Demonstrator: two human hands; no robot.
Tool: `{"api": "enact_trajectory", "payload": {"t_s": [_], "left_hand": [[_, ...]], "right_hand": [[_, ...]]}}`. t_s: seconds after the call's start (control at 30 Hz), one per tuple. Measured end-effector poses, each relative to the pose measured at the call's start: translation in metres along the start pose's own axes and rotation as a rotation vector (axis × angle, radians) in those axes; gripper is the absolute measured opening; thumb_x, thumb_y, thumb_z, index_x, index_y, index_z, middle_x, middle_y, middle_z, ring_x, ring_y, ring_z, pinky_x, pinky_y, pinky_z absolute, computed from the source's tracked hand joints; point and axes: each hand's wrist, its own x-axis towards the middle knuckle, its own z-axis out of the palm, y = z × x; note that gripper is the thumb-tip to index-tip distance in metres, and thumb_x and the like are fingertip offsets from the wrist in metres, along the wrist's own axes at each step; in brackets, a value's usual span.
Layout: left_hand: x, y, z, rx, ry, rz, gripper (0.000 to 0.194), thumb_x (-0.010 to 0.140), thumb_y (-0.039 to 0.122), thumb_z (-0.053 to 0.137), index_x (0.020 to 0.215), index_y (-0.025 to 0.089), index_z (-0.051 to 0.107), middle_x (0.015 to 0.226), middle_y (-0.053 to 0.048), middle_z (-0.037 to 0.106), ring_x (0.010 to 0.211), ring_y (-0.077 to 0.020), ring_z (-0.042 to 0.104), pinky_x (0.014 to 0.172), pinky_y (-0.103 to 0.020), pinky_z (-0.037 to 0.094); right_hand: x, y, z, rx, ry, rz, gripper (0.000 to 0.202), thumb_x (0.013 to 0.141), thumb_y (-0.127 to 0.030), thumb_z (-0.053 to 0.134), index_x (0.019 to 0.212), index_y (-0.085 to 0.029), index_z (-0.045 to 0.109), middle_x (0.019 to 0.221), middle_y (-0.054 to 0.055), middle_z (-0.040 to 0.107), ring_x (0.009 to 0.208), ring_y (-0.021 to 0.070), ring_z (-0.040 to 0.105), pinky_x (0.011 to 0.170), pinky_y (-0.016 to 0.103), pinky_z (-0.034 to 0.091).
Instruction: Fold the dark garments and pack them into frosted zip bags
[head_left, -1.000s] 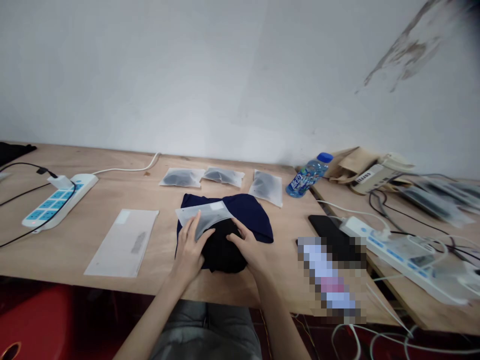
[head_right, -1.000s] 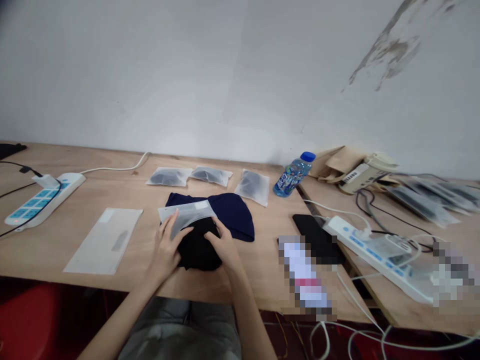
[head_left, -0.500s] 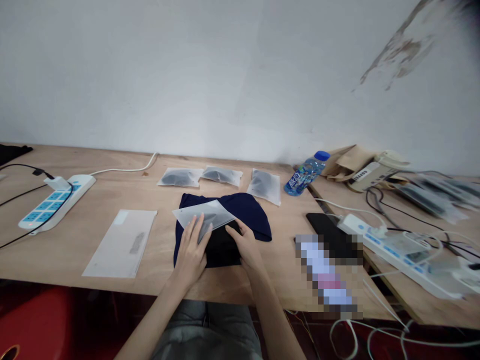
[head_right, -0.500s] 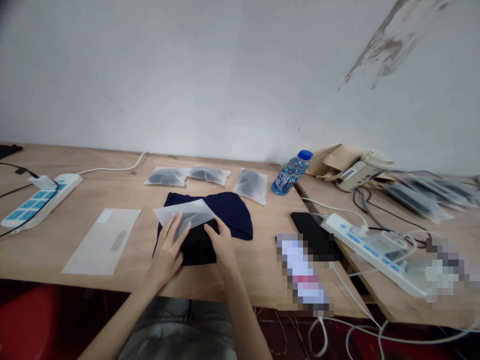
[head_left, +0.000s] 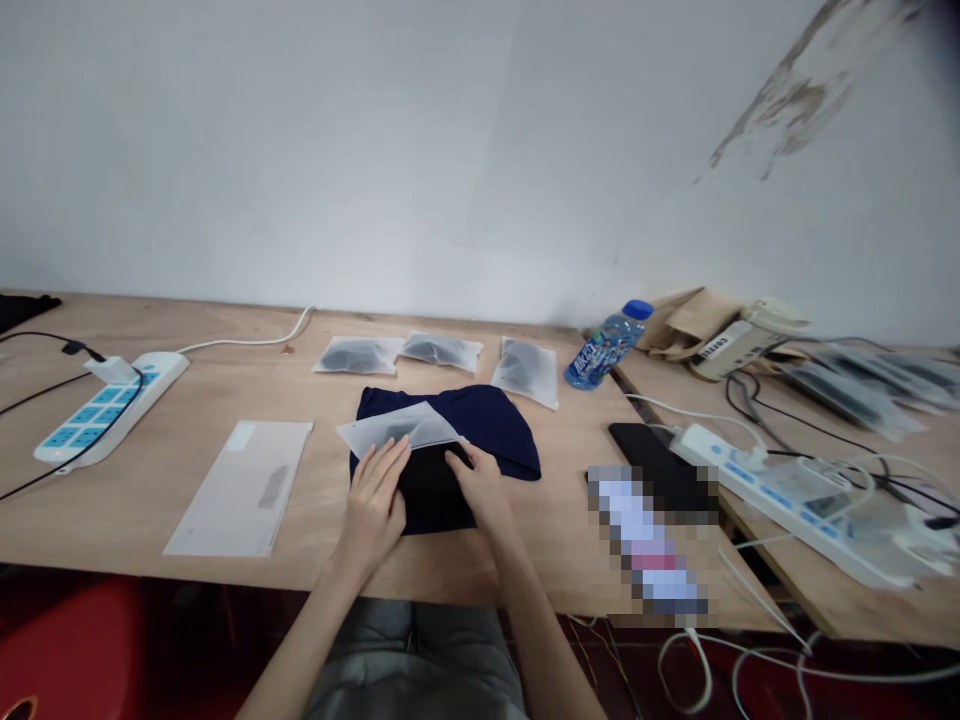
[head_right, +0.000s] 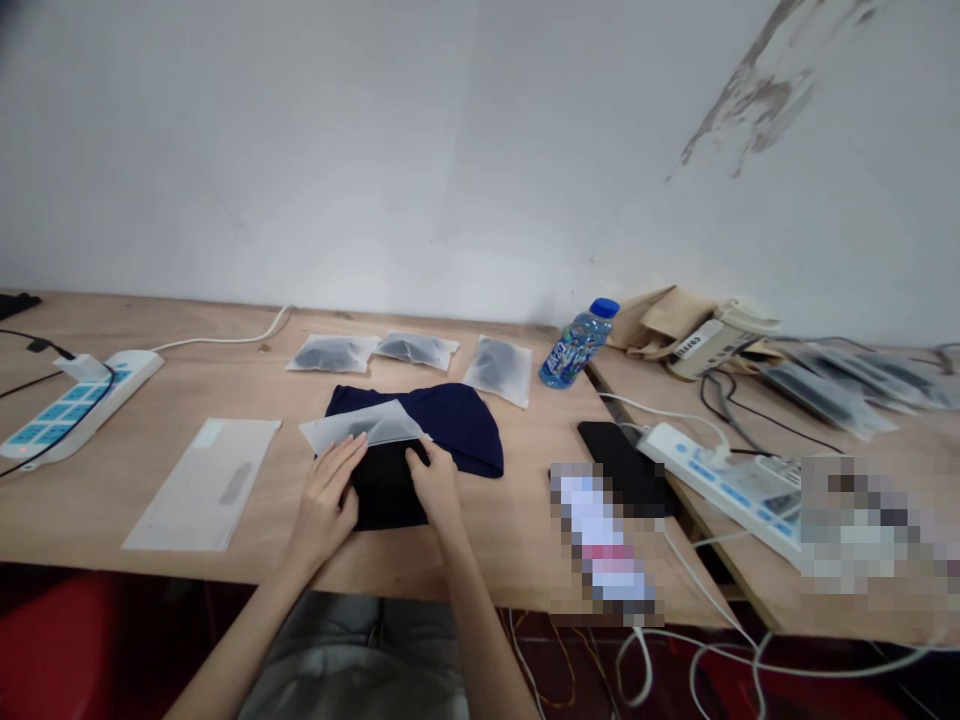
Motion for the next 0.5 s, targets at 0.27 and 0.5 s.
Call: {"api": "enact_trajectory", "payload": {"t_s": [0.27,0.5], "left_hand": [[-0.009,-0.001,-0.002,-0.024,-0.263,0.011,0.076,0.077,0.004,0.045,0.149,0.022,0.029,0.152,-0.009,0.04,0.142,-0.0258,0.034,0.115,-0.054,0.031],[-0.011,0.014,0.01,0.017,-0.155,-0.037,0.083,0.077,0.033,0.066,0.148,0.014,0.028,0.148,-0.017,0.042,0.139,-0.0327,0.037,0.114,-0.056,0.031]], "right_hand": [[0.001,0.006,-0.012,0.081,0.049,0.04,0.027,0.071,-0.041,0.066,0.088,-0.02,0.066,0.095,0.008,0.073,0.098,0.0274,0.067,0.089,0.039,0.05],[-0.019,0.006,-0.018,0.558,-0.038,0.25,0.037,0.068,-0.039,0.075,0.099,-0.025,0.06,0.092,0.002,0.071,0.088,0.0219,0.068,0.075,0.033,0.054]]}}
